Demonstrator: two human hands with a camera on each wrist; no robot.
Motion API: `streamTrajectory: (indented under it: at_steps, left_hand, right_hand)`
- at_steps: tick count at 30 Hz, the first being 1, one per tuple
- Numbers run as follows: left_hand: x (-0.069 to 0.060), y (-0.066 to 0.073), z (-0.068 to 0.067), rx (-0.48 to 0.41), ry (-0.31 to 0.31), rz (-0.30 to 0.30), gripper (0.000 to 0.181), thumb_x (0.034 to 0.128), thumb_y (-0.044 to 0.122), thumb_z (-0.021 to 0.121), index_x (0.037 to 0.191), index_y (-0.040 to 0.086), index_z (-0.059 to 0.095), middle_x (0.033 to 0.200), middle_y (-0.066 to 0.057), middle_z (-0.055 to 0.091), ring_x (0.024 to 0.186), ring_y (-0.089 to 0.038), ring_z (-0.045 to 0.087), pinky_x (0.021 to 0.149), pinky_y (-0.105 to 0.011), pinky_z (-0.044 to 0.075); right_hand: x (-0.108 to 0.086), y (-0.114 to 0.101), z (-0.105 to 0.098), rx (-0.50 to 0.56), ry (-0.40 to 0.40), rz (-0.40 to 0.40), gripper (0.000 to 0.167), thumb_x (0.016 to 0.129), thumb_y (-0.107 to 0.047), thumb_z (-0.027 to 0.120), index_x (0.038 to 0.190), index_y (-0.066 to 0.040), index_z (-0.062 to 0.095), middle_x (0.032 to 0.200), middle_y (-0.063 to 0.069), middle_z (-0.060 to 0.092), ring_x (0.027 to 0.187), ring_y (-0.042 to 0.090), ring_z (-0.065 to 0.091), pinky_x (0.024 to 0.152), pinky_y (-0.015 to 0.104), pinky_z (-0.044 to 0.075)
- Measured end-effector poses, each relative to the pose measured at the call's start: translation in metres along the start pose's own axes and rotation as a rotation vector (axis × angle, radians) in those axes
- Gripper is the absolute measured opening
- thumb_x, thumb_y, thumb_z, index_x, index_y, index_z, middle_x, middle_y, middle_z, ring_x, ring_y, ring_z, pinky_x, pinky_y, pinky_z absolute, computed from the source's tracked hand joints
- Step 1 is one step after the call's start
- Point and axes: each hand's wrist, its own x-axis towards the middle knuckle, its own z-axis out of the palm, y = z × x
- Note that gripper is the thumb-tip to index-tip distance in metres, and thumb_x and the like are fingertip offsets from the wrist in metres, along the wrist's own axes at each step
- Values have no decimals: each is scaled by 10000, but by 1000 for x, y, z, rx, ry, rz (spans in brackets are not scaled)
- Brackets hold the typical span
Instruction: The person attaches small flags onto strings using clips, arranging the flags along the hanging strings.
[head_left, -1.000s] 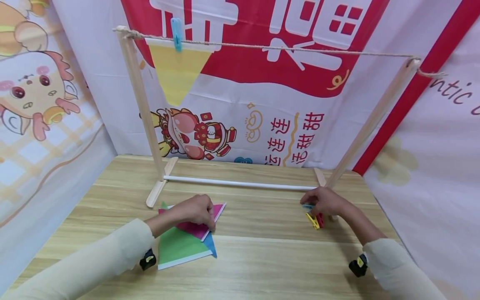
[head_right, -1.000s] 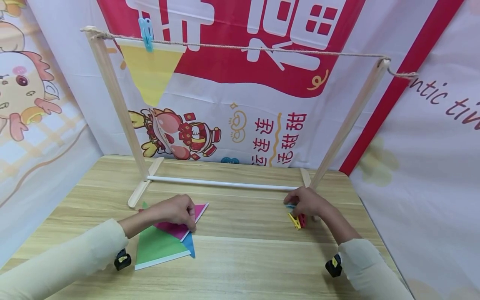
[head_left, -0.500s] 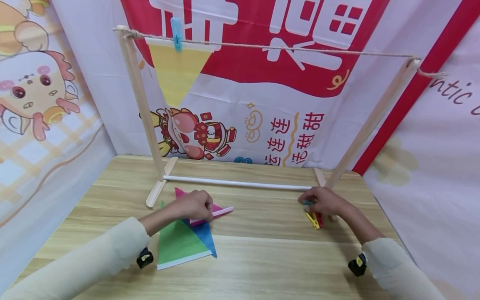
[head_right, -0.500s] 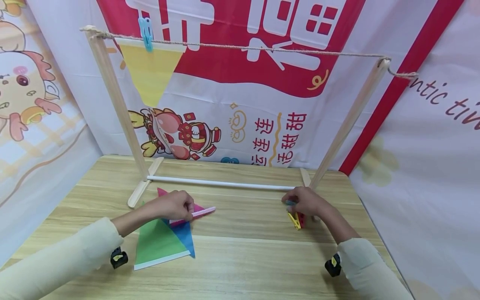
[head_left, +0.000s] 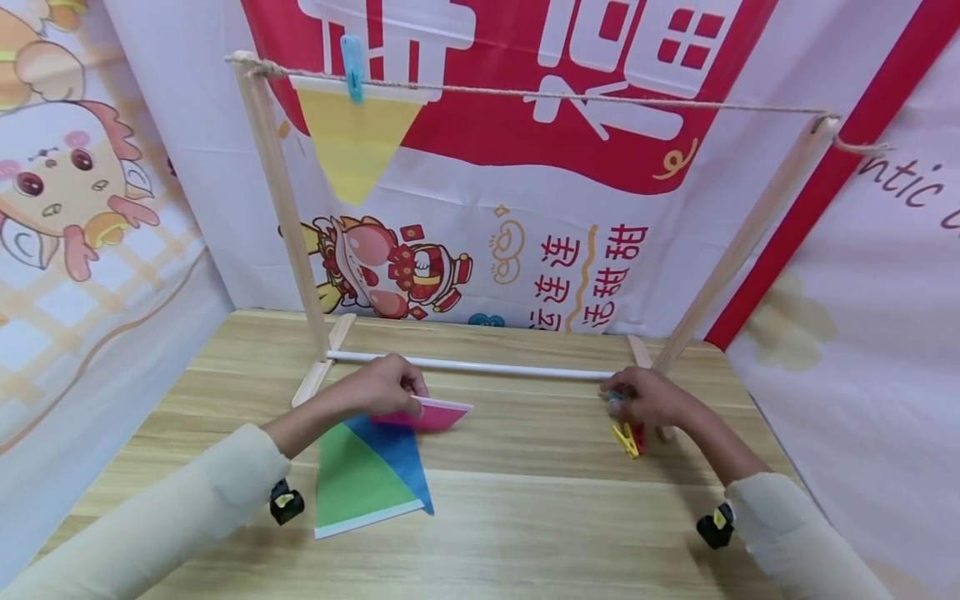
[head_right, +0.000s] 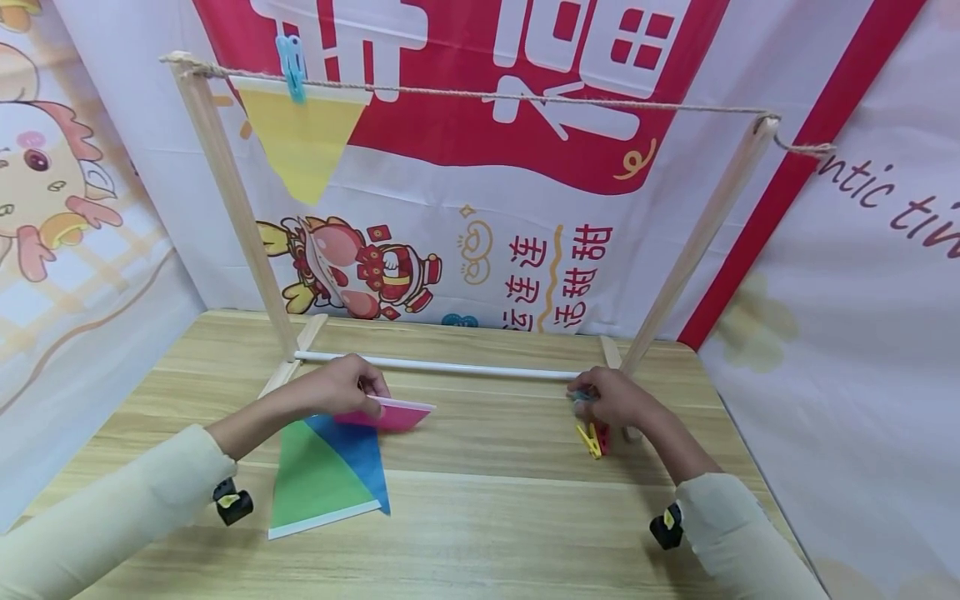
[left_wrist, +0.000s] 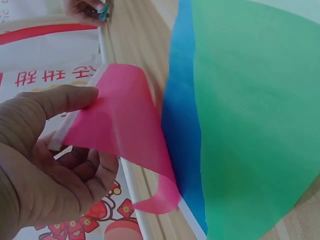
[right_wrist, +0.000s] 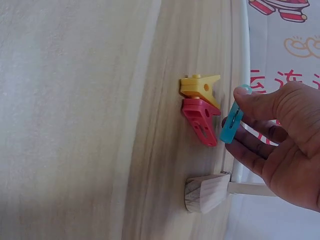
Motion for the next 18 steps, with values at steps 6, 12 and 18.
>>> streamTrajectory:
  at_steps: [6,12,18]
  left_hand:
    - [-1,-2,-7,-19,62,-8,62,891,116,885,946,106,858,949,-41,805,943,-203,647,800,-300,526]
    - [1,-2,-11,-44,122,-26,90,914,157,878,913,111,801,924,-54,754,923,-219,629,756,-307,525]
    - [1,-2,-13,-54,168,-23,146,944,155,844,958,83,718,911,-62,688,848,-202,612,698,-295,516]
  right_hand:
    - [-4,0,-8,36,51,-43,308,1017,-25,777,1314,57,771,1180,217,805,1113,371,774,999,581,658]
    - [-3,-1,-13,85,60,-15,312,1043,-60,770,1341,36,763,1197,215,803,1076,283,744,938,405,637]
    - [-2,-4,-14,142,77,5,350,1085,-110,745,1393,56,736,1271,242,789,1122,301,749,930,311,634]
